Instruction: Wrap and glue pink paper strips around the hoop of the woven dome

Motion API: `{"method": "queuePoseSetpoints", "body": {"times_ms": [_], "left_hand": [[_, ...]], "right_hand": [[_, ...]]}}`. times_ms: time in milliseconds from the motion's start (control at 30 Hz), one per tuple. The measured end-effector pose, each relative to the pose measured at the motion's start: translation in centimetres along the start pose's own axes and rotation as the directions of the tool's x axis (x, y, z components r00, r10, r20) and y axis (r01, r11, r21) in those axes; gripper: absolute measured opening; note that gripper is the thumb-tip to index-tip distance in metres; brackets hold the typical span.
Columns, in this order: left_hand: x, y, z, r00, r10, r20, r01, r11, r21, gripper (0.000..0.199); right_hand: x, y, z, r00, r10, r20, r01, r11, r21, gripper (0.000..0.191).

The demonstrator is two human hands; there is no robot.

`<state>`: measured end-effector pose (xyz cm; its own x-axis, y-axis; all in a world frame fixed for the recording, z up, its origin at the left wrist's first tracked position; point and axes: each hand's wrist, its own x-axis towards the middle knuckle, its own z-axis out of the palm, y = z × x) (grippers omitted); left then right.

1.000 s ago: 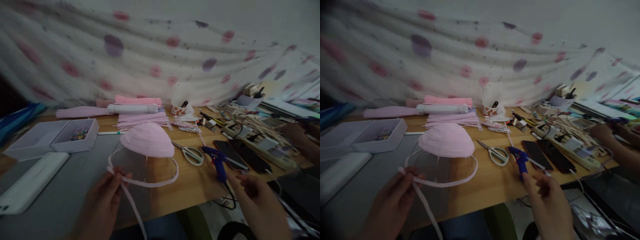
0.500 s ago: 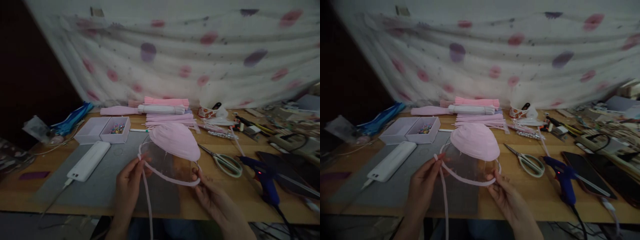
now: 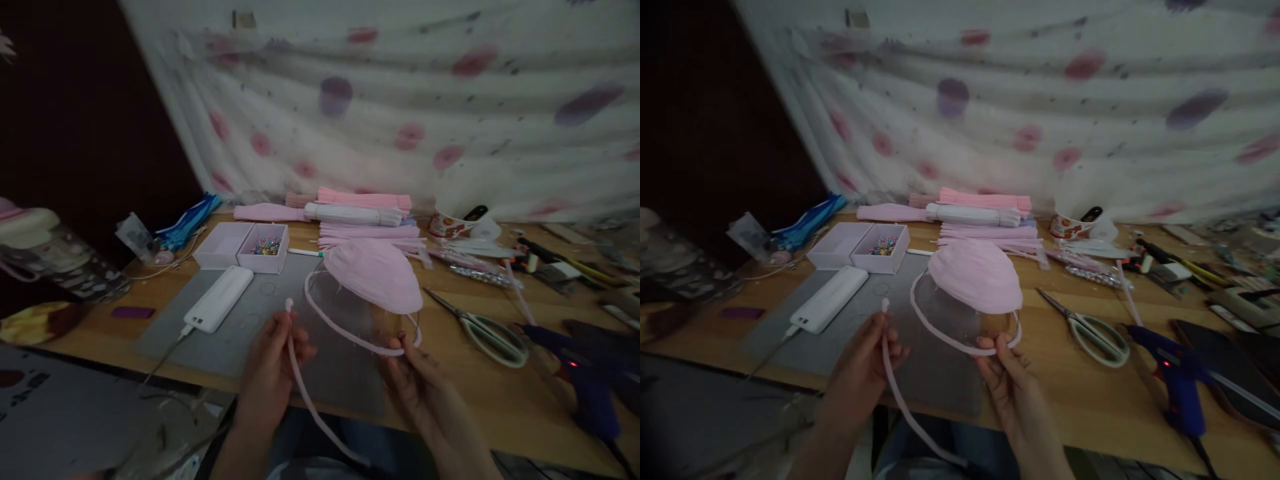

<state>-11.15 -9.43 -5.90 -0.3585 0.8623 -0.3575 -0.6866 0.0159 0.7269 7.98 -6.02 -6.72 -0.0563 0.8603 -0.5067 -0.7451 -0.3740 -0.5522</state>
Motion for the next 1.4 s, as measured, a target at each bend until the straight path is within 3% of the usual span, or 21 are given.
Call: {"method": "queuePoseSetpoints", "body": {"times_ms": [200,300,433,600,800,933,1167,1400], "left_hand": [[0.3,-2.5,-0.4,1.0,0.023,0.004,-0.023,0.998,0.064,0.056],[-0.2,-2.2,-0.2,0.997,0.035,0.074,-0.045,0.991,0.125,0.052],[-0.3,-1.2,0.4,0.967,0.173,0.19,-0.217,0.944,0.248,0.041],[0.0,-0.3,0.6,0.922,0.325,0.213,-0.388,0.782,0.488,0.034],[0.2,-0.2,1.0,0.834,0.483,0.268,-0.504,0.466,0.728,0.024],[0.4,0.2,1.7,0.842,0.438,0.317,-0.472,0.312,0.824,0.009],[0.9,1.3,3.6,0.85,0.412,0.329,-0.402,0.101,0.91,0.009],[0.6,2.0,4.2,0.872,0.373,0.317,-0.349,0.019,0.937,0.017]], "right_hand": [[0.4,0.6,0.1,0.999,0.002,-0.053,0.001,0.998,0.07,0.042],[0.4,0.9,0.2,0.995,-0.001,-0.098,0.008,0.998,0.07,0.05],[0.3,1.0,0.5,0.991,-0.015,-0.132,0.023,0.998,0.065,0.053],[0.6,1.1,0.3,0.989,0.001,-0.149,0.003,1.0,0.028,0.053],[0.9,2.1,0.0,0.991,-0.044,-0.127,0.05,0.998,0.046,0.048],[0.5,2.8,0.2,0.994,-0.028,-0.11,0.029,1.0,0.006,0.045],[0.4,3.3,0.1,0.996,-0.064,-0.062,0.06,0.996,-0.073,0.042],[0.8,3.5,-0.5,0.994,-0.075,-0.073,0.069,0.995,-0.077,0.035]]}}
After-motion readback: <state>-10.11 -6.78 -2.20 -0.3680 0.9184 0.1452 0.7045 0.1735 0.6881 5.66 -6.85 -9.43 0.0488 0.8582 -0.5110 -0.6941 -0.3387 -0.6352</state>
